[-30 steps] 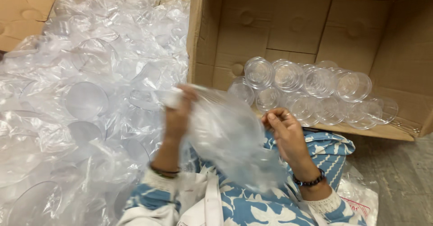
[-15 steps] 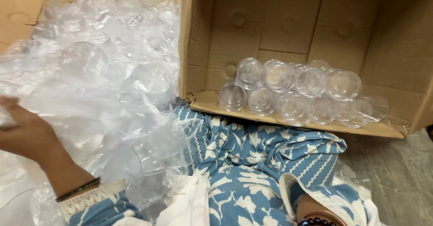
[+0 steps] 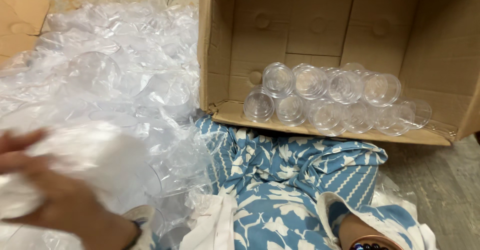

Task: The person sits on the floor in front of a cardboard box of clear plastic cups. They open a plastic bag, place cups into it one at a time, gather and twist the bag closed, and set the filled bag of cups back into the box, repeating the cycle.

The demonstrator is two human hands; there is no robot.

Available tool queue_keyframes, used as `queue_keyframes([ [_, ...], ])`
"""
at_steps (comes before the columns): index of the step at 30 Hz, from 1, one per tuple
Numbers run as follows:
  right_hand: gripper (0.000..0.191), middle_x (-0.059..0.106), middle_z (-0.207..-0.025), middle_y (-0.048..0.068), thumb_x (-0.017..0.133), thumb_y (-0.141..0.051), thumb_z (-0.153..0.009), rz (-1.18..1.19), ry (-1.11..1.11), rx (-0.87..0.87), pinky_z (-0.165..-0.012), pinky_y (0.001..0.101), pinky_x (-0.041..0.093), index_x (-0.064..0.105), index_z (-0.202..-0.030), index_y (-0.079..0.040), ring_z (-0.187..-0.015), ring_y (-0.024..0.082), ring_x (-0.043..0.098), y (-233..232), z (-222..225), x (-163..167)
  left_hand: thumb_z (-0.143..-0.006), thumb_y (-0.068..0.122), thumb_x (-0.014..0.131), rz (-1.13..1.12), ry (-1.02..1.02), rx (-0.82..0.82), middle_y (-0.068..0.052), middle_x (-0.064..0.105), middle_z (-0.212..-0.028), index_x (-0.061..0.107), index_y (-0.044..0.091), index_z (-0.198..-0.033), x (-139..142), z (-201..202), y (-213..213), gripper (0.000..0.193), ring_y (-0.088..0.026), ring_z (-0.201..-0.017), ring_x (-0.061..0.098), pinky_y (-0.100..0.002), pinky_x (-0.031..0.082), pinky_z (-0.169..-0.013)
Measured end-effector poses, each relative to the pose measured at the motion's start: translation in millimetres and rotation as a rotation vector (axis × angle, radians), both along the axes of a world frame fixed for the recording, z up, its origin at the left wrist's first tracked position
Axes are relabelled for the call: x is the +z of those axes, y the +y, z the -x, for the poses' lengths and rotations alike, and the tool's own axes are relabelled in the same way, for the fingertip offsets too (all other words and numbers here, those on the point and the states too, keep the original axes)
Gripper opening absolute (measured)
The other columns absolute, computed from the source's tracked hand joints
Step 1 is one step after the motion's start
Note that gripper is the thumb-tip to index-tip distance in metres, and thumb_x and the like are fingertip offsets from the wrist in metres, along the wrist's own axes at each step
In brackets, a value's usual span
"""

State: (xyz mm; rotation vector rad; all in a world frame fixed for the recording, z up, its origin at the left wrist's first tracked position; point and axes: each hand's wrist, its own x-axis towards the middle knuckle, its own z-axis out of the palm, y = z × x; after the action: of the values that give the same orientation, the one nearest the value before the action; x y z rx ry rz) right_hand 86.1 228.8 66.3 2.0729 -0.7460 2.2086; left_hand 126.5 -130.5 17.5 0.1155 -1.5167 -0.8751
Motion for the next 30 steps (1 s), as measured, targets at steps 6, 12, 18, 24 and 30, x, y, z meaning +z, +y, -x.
queue_keyframes([
  [6, 0.067, 0.048, -0.148, 0.015, 0.078, -0.029, -0.095, -0.019, -0.007, -0.034, -0.121, 0.0377, 0.037, 0.043, -0.146, -0.003, -0.143, 0.024, 0.044, 5.7, -3.6, -5.9, -0.113, 0.017, 0.050, -0.232, -0.324, -0.727, -0.012, 0.073, -0.119, 0.059, -0.001, -0.138, -20.2, 62.8, 94.7, 0.032, -0.013, -0.108, 0.066, -0.028, 0.051, -0.098],
  [12, 0.077, 0.044, -0.156, 0.017, 0.082, -0.032, -0.094, -0.236, -0.322, -0.487, -0.126, 0.0391, 0.035, 0.040, -0.152, -0.003, -0.152, 0.025, 0.040, 17.1, 10.6, -29.0, -0.111, 0.013, 0.050, -0.094, -0.400, -0.878, -0.010, 0.076, -0.119, 0.059, -0.001, -0.138, -39.5, 88.2, 154.5, 0.031, -0.013, -0.104, 0.069, -0.028, 0.053, -0.093],
  [18, 0.029, 0.076, -0.111, 0.010, 0.076, -0.014, -0.098, -0.607, -0.859, -0.726, -0.089, 0.0276, 0.056, 0.073, -0.120, 0.005, -0.101, 0.014, 0.068, 2.4, 81.6, -119.6, -0.102, 0.016, 0.067, 0.046, -0.423, -0.966, -0.008, 0.075, -0.118, 0.061, 0.001, -0.135, -55.3, 97.6, 164.9, 0.037, -0.011, -0.097, 0.070, -0.026, 0.056, -0.083],
  [24, 0.013, 0.070, -0.096, -0.002, 0.073, -0.010, -0.098, -0.493, -0.896, -0.714, -0.073, 0.0179, 0.049, 0.073, -0.108, -0.002, -0.084, 0.002, 0.061, 13.2, 88.9, -146.1, -0.098, 0.017, 0.082, -0.147, -0.699, -0.913, -0.009, 0.071, -0.077, 0.077, -0.001, -0.096, -68.9, 94.9, 156.0, 0.019, -0.007, -0.068, 0.059, -0.025, 0.048, -0.061],
  [30, 0.009, 0.070, -0.091, 0.001, 0.071, -0.011, -0.101, -0.562, -0.857, -0.781, -0.070, 0.0193, 0.049, 0.073, -0.100, -0.001, -0.081, 0.004, 0.061, 8.9, 85.1, -143.4, -0.089, 0.018, 0.076, -0.398, -0.558, -1.232, 0.007, 0.069, -0.095, 0.060, 0.008, -0.092, -69.9, 92.7, 167.4, 0.019, -0.001, -0.078, 0.058, -0.019, 0.048, -0.066],
])
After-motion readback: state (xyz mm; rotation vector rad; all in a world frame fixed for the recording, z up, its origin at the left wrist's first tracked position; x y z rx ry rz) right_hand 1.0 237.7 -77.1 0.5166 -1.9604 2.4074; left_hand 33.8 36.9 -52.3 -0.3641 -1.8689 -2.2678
